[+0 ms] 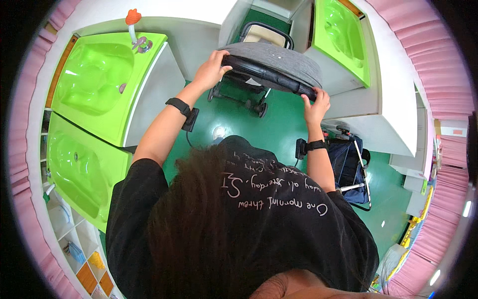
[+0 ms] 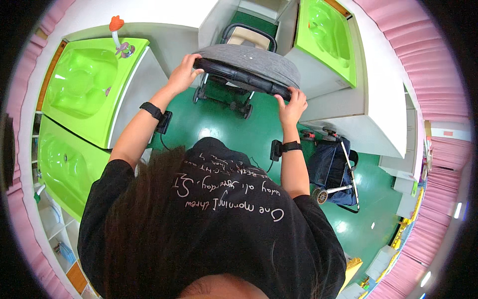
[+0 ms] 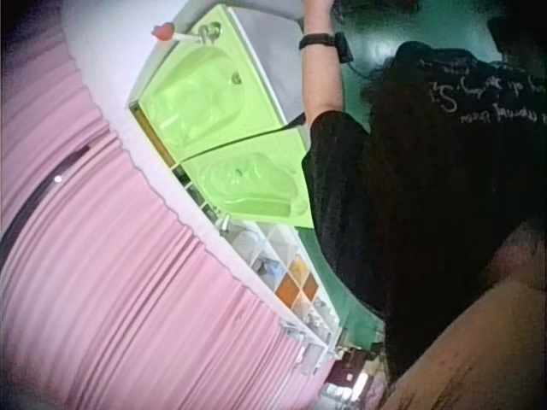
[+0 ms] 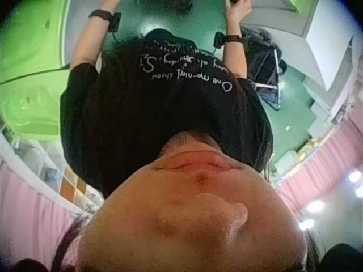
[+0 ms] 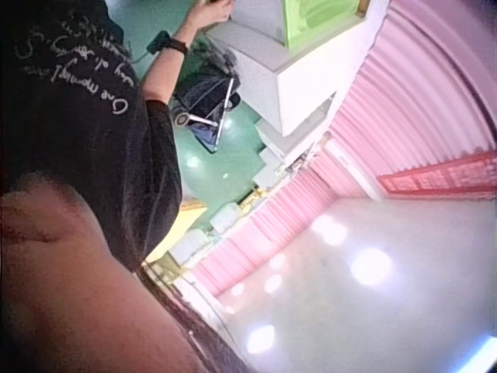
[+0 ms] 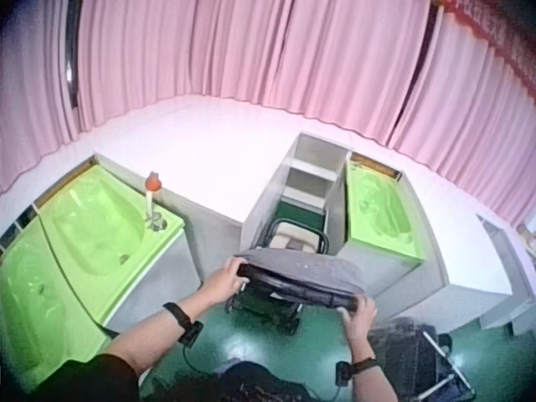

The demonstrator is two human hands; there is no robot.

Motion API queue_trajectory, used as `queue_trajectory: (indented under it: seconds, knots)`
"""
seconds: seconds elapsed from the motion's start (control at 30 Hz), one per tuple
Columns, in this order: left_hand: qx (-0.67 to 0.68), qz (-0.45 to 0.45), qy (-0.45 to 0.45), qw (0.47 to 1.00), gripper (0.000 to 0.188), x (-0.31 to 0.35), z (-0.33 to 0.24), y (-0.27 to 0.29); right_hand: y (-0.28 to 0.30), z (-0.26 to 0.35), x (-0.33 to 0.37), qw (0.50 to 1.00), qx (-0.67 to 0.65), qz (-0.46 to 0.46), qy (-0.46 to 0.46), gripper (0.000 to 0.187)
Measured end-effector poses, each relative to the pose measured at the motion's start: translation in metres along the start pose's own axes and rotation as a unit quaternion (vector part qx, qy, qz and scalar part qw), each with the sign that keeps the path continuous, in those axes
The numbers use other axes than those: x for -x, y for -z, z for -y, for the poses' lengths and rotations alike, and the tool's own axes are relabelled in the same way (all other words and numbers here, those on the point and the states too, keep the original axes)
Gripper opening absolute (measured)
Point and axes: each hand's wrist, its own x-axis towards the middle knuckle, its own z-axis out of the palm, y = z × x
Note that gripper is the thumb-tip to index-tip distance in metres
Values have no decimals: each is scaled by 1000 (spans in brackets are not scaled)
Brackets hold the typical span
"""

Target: The person pushes two strollers, then walks to a counter and assembles the base, tray, and lid of a bottle sterilizer.

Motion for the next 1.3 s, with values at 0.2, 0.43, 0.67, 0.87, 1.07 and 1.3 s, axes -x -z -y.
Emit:
queue_trajectory:
  seconds: [0.2, 0.43, 0.67, 0.87, 1.07, 1.3]
  knots:
    - [-34, 43, -23, 998, 42, -27, -21, 2, -3, -36, -36, 999, 4, 5, 38, 56]
    - [-42, 15, -96, 994, 43, -13, -10, 4, 4, -47, -32, 992, 32, 67, 101, 66]
    - [-24, 103, -135, 985, 47, 5, -21, 23, 33, -47, 6, 990, 23, 100, 93, 74]
    - [-16, 117, -153, 981, 47, 2, -37, 23, 47, -50, 17, 995, 3, 88, 56, 76]
    - [-75, 65, -142, 985, 48, 3, -25, 6, 33, -49, 0, 993, 19, 98, 71, 70]
    - [-61, 62, -111, 990, 44, -38, -6, -1, 9, -44, -27, 995, 25, 74, 66, 68]
